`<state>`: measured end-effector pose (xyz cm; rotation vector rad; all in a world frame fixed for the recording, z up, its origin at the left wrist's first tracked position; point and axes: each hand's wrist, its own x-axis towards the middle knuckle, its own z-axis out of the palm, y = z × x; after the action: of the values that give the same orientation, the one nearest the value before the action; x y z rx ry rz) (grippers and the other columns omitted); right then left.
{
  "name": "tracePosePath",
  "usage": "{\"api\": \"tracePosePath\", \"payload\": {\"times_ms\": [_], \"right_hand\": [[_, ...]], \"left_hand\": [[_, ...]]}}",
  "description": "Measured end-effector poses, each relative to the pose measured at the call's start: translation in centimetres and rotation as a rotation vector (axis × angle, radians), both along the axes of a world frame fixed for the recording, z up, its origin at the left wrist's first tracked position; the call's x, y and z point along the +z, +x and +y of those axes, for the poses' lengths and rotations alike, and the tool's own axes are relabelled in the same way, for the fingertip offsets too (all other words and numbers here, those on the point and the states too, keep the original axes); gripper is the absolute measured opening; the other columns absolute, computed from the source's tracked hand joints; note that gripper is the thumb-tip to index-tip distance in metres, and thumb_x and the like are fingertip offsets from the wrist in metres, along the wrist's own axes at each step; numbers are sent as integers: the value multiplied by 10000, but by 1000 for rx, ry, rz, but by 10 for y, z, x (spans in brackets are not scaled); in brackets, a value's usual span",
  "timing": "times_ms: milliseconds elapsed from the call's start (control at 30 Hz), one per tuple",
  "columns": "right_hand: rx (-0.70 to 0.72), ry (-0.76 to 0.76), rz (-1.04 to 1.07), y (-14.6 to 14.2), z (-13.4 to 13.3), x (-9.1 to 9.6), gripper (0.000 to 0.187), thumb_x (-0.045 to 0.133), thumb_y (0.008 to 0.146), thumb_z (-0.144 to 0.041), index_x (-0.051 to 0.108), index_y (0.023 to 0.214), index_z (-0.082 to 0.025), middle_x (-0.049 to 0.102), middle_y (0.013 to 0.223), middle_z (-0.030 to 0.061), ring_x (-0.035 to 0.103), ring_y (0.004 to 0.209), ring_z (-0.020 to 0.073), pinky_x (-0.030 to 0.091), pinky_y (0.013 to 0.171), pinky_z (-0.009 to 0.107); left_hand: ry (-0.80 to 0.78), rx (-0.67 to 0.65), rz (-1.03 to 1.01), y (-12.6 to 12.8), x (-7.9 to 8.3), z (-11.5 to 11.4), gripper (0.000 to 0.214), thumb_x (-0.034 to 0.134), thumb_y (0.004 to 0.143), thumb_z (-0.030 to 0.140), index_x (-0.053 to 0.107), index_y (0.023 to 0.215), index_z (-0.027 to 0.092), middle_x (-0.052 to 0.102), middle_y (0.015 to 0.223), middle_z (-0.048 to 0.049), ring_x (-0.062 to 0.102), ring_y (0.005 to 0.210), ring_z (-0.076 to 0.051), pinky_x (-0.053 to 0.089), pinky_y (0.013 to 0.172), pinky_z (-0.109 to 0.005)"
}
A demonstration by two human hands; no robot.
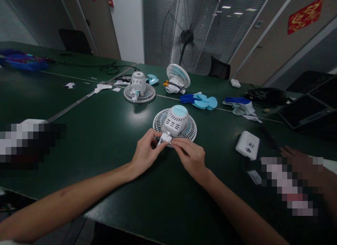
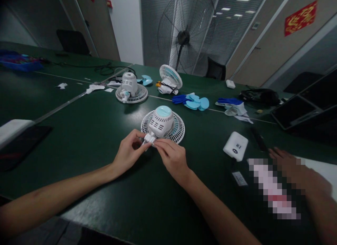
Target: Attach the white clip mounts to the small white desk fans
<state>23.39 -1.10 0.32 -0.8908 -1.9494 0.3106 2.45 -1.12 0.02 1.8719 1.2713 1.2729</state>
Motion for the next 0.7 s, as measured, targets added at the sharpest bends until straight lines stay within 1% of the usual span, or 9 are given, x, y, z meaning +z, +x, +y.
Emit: {"api": "tracePosePath", "payload": {"times_ms": [133,233,300,333,400,467,567,633,700], "right_hand": [[-50,-558,414,-12,0,2,140,771,894,-318,796,987,-216,796,908,65,774,786,223,642,582,312],[17,-973,695,-15,6,4,249,843,816,-371,788,959,-175,776,833,57,751,728,180,601,527,229],[78,-1091,753,-14,9,4,265,856,802,-372,784,956,-168,765,837,45,728,698,144,595,537,202],[86,-1087,737,-12,10,4,266,853,807,-373,779,961,-169,758,826,39,721,680,139,596,530,203],[36,-936,618,-8,9,4,259,830,835,-373,771,1000,-182,757,832,42,725,672,160,611,514,237],[-23,-619,391,-2,5,5,228,784,887,-342,770,1073,-212,777,948,69,758,777,206,657,587,304],[55,-116,-36,6,0,6,236,690,955,-207,768,1170,-263,765,1199,81,749,1070,244,659,898,401],[85,58,-189,10,0,4,305,636,977,-138,743,1234,-262,763,1231,76,744,1105,234,640,950,398],[63,129,-231,11,1,2,335,611,986,-110,722,1270,-250,767,1231,75,749,1094,223,640,947,387]], "left_hand": [[-1,5,-4,0,0,-1,203,740,943,318,646,1088,212,641,980,-8,596,726,-128,460,636,-259],[4,8,3,0,1,-1,200,744,941,308,641,1084,214,641,971,-4,597,730,-131,456,637,-257],[10,13,11,0,1,0,199,747,938,307,641,1077,213,640,959,-2,595,731,-132,458,645,-259],[11,15,15,0,0,0,200,751,935,308,642,1073,213,639,955,-1,594,730,-132,458,646,-260],[5,17,20,-1,0,0,211,759,927,312,642,1071,211,639,953,1,592,723,-130,456,638,-257],[-1,12,16,-1,0,0,216,758,928,312,641,1079,211,640,960,-1,594,722,-129,458,632,-256],[6,-2,6,-1,0,1,208,742,939,316,640,1089,213,642,986,-14,602,740,-135,472,639,-258],[12,-5,7,-1,0,1,206,735,943,323,639,1087,212,642,985,-20,603,741,-139,478,638,-259],[16,-2,10,-1,-1,1,207,733,944,330,638,1082,208,639,968,-22,597,724,-139,478,628,-258]]}}
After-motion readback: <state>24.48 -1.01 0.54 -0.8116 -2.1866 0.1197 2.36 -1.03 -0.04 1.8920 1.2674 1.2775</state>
